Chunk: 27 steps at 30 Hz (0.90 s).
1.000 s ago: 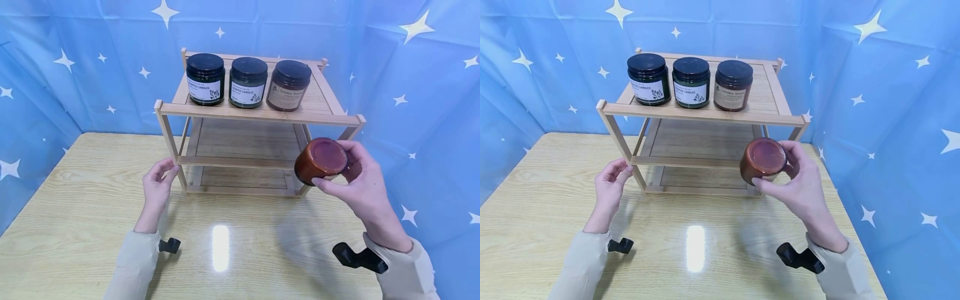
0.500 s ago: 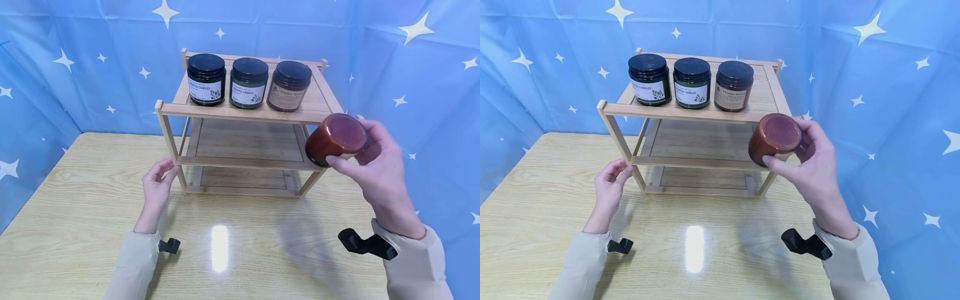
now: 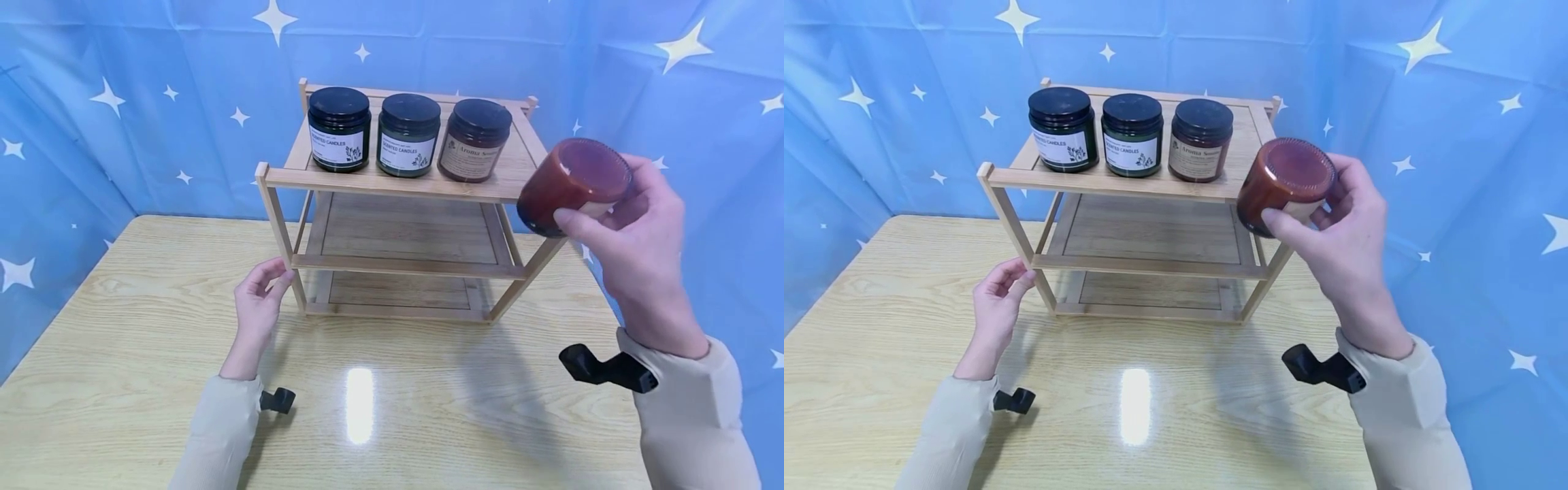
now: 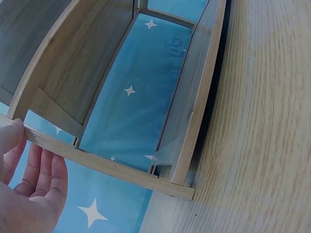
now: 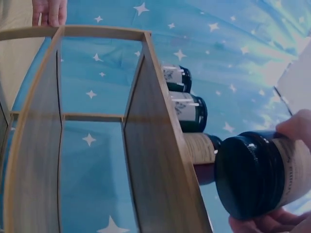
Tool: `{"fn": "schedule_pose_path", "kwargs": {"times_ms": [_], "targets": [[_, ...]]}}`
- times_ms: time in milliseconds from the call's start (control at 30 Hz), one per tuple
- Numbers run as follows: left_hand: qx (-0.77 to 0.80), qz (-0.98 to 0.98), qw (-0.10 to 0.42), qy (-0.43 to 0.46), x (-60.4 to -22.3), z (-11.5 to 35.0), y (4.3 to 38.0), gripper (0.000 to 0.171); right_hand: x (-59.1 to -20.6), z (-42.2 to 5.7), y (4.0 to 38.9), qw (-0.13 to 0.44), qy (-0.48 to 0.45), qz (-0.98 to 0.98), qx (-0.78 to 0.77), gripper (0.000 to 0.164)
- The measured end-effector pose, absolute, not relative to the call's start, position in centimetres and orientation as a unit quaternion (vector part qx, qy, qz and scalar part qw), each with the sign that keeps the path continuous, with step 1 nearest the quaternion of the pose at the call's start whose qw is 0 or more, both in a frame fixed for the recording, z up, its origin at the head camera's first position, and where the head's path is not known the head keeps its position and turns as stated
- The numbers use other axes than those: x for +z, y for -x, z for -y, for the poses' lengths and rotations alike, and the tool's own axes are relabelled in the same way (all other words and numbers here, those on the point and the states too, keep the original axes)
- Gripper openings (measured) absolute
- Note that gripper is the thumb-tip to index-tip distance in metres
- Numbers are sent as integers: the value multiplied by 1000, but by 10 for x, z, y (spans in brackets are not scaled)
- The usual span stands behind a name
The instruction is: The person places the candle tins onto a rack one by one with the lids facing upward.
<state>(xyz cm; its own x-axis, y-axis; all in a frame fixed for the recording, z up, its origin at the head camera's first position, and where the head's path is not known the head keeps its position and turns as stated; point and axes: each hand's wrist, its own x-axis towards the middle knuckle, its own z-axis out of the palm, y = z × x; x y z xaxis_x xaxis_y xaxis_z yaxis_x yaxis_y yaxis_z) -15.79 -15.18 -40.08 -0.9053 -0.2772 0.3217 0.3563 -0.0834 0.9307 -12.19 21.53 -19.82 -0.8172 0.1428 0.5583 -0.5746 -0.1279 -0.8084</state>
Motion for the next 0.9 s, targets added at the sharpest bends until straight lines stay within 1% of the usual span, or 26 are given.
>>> {"fn": "schedule_pose_path", "kwargs": {"times_ms": [233, 467, 600, 767, 900], "targets": [[-735, 643, 214, 29, -400, 152, 158, 26, -183, -213, 138, 270, -161, 617, 721, 43], [-738, 639, 215, 30, -400, 152, 159, 27, -176, -213, 153, 296, -136, 626, 709, 36], [-737, 640, 215, 29, -400, 152, 159, 25, -175, -216, 159, 298, -122, 637, 700, 35], [-734, 643, 214, 29, -400, 152, 158, 21, -172, -219, 164, 286, -100, 652, 695, 38], [-735, 643, 215, 31, -400, 152, 158, 21, -170, -219, 168, 279, -101, 646, 703, 40]]}}
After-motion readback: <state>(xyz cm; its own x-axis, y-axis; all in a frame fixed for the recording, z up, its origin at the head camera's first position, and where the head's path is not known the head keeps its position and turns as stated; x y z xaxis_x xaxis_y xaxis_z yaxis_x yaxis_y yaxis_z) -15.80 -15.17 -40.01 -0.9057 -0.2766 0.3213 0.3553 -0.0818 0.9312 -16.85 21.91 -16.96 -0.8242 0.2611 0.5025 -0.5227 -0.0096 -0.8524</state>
